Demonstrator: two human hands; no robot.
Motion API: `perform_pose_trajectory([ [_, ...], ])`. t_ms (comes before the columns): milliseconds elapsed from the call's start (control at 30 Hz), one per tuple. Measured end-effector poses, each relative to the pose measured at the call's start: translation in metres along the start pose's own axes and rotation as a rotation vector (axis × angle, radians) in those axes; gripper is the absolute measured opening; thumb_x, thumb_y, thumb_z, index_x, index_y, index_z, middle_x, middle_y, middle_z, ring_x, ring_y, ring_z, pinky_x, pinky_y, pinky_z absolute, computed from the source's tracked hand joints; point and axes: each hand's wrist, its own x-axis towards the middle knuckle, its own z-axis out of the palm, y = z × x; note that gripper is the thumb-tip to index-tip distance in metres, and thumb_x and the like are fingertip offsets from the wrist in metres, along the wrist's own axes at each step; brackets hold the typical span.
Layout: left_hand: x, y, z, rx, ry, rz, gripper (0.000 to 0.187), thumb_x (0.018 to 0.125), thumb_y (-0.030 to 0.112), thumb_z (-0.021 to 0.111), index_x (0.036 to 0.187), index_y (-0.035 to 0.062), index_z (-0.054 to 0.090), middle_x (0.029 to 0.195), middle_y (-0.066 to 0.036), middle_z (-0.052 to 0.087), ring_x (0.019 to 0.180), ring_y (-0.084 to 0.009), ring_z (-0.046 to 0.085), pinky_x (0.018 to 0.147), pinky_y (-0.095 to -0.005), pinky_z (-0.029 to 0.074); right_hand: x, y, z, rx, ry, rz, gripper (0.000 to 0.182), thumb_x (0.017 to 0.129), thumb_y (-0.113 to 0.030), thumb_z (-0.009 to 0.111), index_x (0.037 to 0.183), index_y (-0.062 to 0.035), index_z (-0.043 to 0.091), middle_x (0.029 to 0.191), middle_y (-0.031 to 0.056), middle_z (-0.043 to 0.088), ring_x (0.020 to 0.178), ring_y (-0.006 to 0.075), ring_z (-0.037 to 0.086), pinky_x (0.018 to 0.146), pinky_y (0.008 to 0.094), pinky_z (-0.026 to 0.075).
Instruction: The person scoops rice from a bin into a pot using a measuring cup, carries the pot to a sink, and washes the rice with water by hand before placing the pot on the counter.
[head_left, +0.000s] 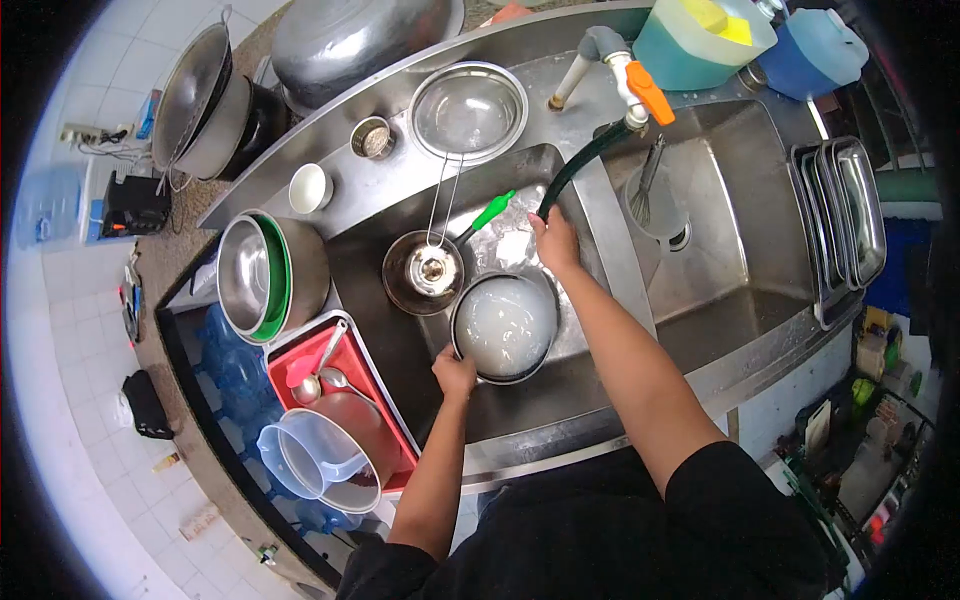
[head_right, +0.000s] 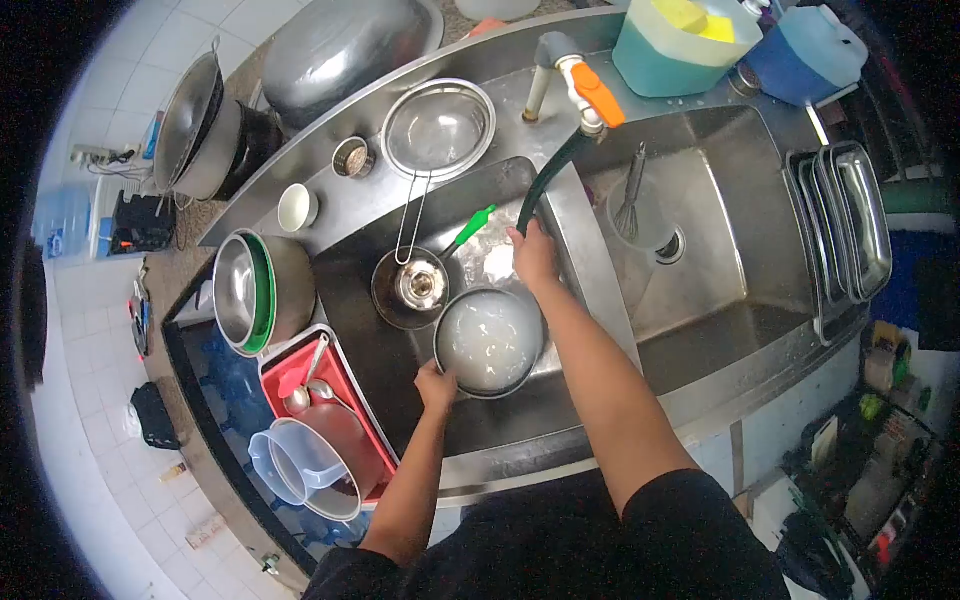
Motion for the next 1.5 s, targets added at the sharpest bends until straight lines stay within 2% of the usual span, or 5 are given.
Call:
perform_pose_trajectory([
  [133,0.0,0.0,-0.005,0.085,-0.067,0.008,0.027,0.074,0.01,0.071,0.099,0.001,0.074,0.078,-0.015,0.073,0.065,-0.0171,0.067,0.066,-0.0342,0.053,0.0,-0.006,-0.01,0.004,-0.062,0.061,0.037,0.094,-0.036,0.063,0.113,-0.0051,0.056,0.095,0.0245,0.068,0.092,0.047,0.063,0.079,0.0548,0.048],
  [167,-0.003,-0.001,-0.001,0.045,-0.007,0.052,0.017,0.073,0.01,0.07,0.086,-0.0017,0.07,0.063,-0.017,0.062,0.056,-0.0249,0.061,0.061,-0.039,0.051,-0.001,-0.008,-0.012,-0.013,-0.06,0.065,0.037,0.094,-0.036,0.062,0.113,-0.0059,0.055,0.095,0.0244,0.068,0.093,0.0469,0.064,0.08,0.0552,0.048],
  [567,-0.013,0.052,-0.01,0.181,-0.054,0.062,0.018,0.073,0.008,0.071,0.088,-0.0021,0.071,0.072,-0.02,0.069,0.068,-0.0316,0.071,0.068,-0.0403,0.055,-0.001,-0.012,-0.013,-0.108,-0.058,0.116,0.04,0.095,-0.043,0.059,0.114,-0.0084,0.054,0.093,0.0249,0.068,0.092,0.045,0.065,0.08,0.055,0.05],
  [667,-0.005,0.045,-0.004,0.236,-0.06,0.085,0.02,0.073,0.008,0.072,0.089,-0.0031,0.07,0.072,-0.02,0.069,0.069,-0.0318,0.071,0.068,-0.0403,0.054,-0.002,-0.017,-0.021,-0.085,-0.104,0.162,0.039,0.094,-0.04,0.061,0.116,-0.0084,0.056,0.1,0.0256,0.068,0.098,0.0471,0.063,0.084,0.0563,0.048],
  [1500,0.003,0.088,0.011,0.434,-0.129,0.109,0.027,0.072,0.01,0.076,0.093,-0.0048,0.067,0.092,-0.029,0.069,0.093,-0.044,0.068,0.084,-0.0471,0.055,0.002,-0.015,-0.022,-0.063,-0.118,0.161,0.039,0.093,-0.038,0.062,0.117,-0.0072,0.056,0.099,0.0261,0.068,0.096,0.0474,0.063,0.083,0.0564,0.049],
])
